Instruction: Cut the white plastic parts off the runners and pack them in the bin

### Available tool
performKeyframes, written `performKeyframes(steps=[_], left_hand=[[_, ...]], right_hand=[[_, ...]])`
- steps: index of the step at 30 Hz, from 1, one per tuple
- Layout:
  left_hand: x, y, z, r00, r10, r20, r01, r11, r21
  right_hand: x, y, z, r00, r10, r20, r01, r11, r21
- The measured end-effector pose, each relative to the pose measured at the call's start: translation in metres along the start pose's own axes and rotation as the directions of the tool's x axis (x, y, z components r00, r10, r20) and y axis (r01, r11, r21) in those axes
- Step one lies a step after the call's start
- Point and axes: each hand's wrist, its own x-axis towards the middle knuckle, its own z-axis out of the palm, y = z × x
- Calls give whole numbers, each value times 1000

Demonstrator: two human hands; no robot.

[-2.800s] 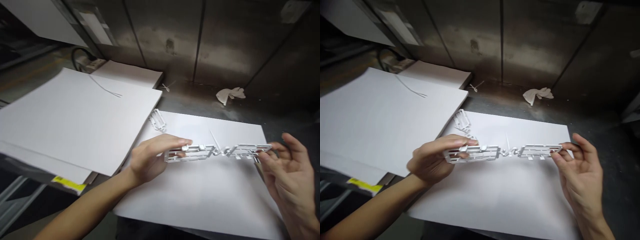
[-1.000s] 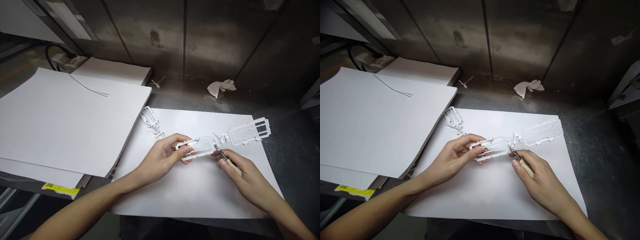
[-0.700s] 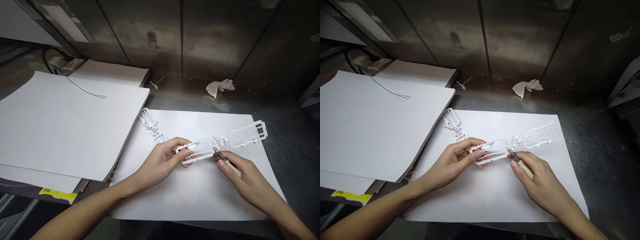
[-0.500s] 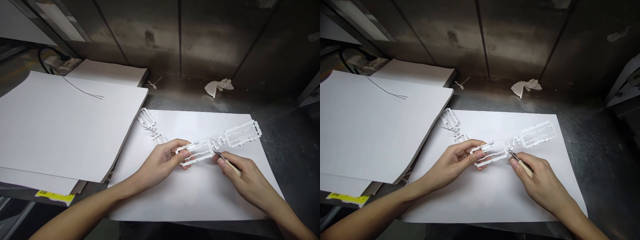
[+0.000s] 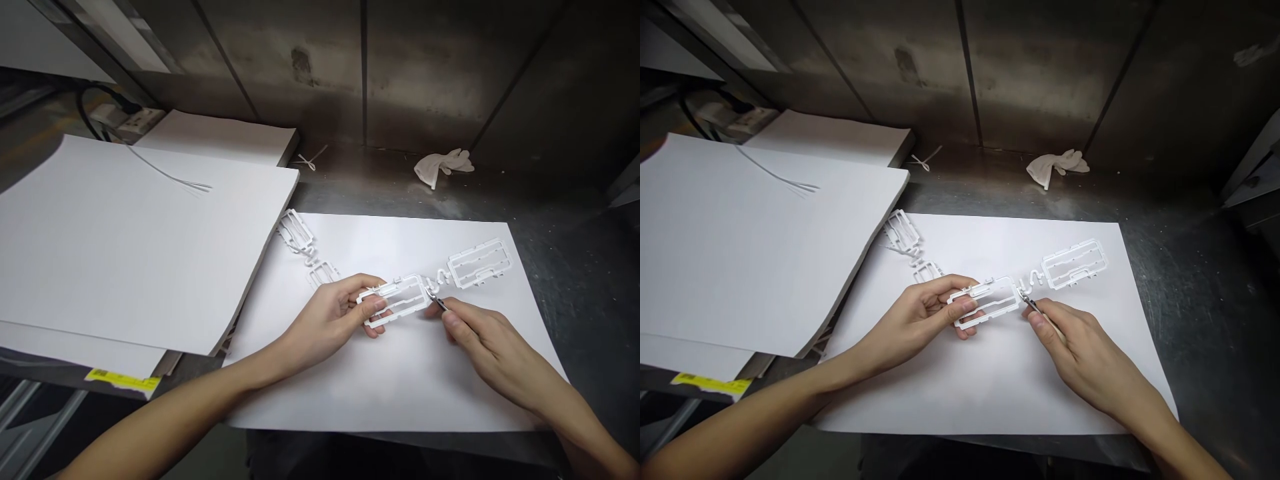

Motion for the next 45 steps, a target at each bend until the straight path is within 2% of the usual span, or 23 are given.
performKeyframes(steps=[4,9,20,22,23,25,27,28,29,30,32,33,35,38,42,45], left_hand=[[-1,-1,1,1000,-28,8,28,1000,2],[-2,-2,2,998,-56,19,56,998,3],[-5,4,4,997,-24,71,23,1000,13],[-6,5,4,997,-17,74,15,999,35],[-7,4,3,997,-15,71,10,997,73],[-8,2,2,997,7,72,-23,972,232],[-8,-4,1,989,102,109,-141,879,456],[-8,-8,1,973,181,146,-232,795,561],[-8,-12,1,946,261,191,-321,693,646],[-7,-16,1,915,328,234,-392,586,710],[-5,-24,1,870,403,285,-449,405,797],[-4,-26,1,864,411,290,-443,346,827],[-3,-29,1,863,423,275,-417,290,862],[-2,-28,1,861,447,241,-406,321,855],[-5,-22,2,881,443,166,-408,533,741],[-6,-16,3,907,413,76,-360,671,648]], right_hand=[[1,4,3,1000,14,-12,-15,999,-51],[1,8,6,998,-25,-57,19,995,-95],[4,7,8,992,-62,-109,53,995,-82],[5,8,7,977,-87,-197,73,994,-81],[6,9,6,953,-101,-285,77,993,-93],[7,14,2,854,-148,-498,77,984,-161],[12,21,-3,717,-215,-663,57,966,-252],[15,25,-6,670,-241,-702,46,957,-285],[20,30,-10,646,-254,-720,37,952,-304],[25,36,-14,635,-257,-729,29,950,-310],[35,46,-21,638,-242,-731,12,952,-305],[40,51,-24,644,-231,-729,2,954,-300],[49,57,-29,650,-192,-735,-19,963,-268],[56,61,-33,663,-103,-741,-29,986,-163],[54,57,-32,642,-21,-767,-58,995,-75],[45,47,-28,595,-8,-803,31,999,13]])
